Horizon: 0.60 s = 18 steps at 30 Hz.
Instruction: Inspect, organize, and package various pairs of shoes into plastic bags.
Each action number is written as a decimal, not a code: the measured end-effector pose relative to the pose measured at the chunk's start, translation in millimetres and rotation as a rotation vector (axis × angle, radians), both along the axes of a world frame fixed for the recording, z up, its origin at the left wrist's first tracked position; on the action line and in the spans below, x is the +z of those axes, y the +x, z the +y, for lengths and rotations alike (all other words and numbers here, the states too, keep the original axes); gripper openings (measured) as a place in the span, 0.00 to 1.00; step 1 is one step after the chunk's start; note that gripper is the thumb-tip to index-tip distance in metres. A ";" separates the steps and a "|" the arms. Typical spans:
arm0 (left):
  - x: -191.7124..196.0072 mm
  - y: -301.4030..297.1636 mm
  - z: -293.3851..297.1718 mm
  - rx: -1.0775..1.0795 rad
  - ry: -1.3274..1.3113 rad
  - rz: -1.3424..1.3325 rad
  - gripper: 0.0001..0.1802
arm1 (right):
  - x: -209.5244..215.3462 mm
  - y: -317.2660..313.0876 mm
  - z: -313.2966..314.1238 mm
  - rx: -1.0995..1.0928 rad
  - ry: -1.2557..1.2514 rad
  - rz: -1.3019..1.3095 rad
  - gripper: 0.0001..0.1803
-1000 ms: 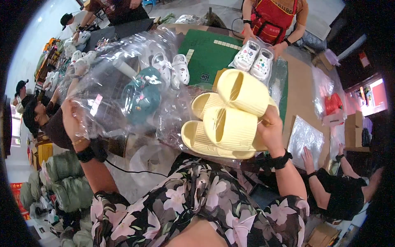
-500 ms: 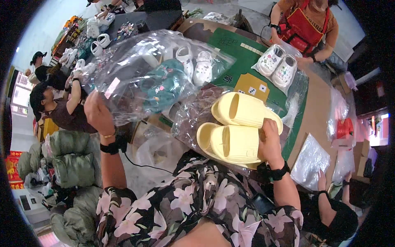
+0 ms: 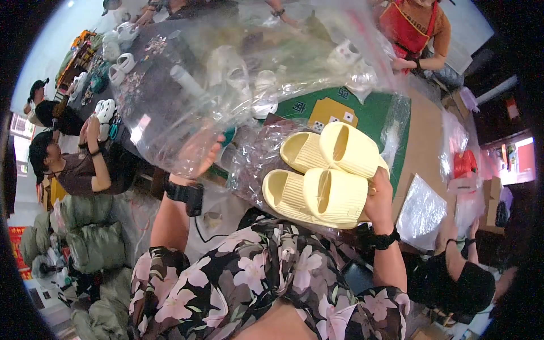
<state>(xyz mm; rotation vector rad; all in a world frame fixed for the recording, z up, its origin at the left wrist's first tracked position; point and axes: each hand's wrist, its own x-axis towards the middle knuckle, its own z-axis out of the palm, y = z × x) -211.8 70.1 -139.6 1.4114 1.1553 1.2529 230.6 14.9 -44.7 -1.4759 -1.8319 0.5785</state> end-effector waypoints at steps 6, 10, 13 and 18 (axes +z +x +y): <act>-1.2 36.9 4.4 -0.115 -0.137 0.100 0.12 | 3.0 3.1 -2.7 -0.046 -0.003 0.003 0.20; 39.1 57.2 5.6 -0.220 -0.293 0.368 0.11 | -27.5 8.8 -4.2 -0.037 0.030 -0.061 0.20; 17.1 39.8 11.9 -0.154 -0.210 0.279 0.08 | -29.4 11.5 -7.1 -0.052 0.044 -0.102 0.20; 64.8 64.2 18.3 -0.062 -0.406 -0.300 0.13 | -12.7 36.7 -14.6 -0.192 0.157 0.092 0.18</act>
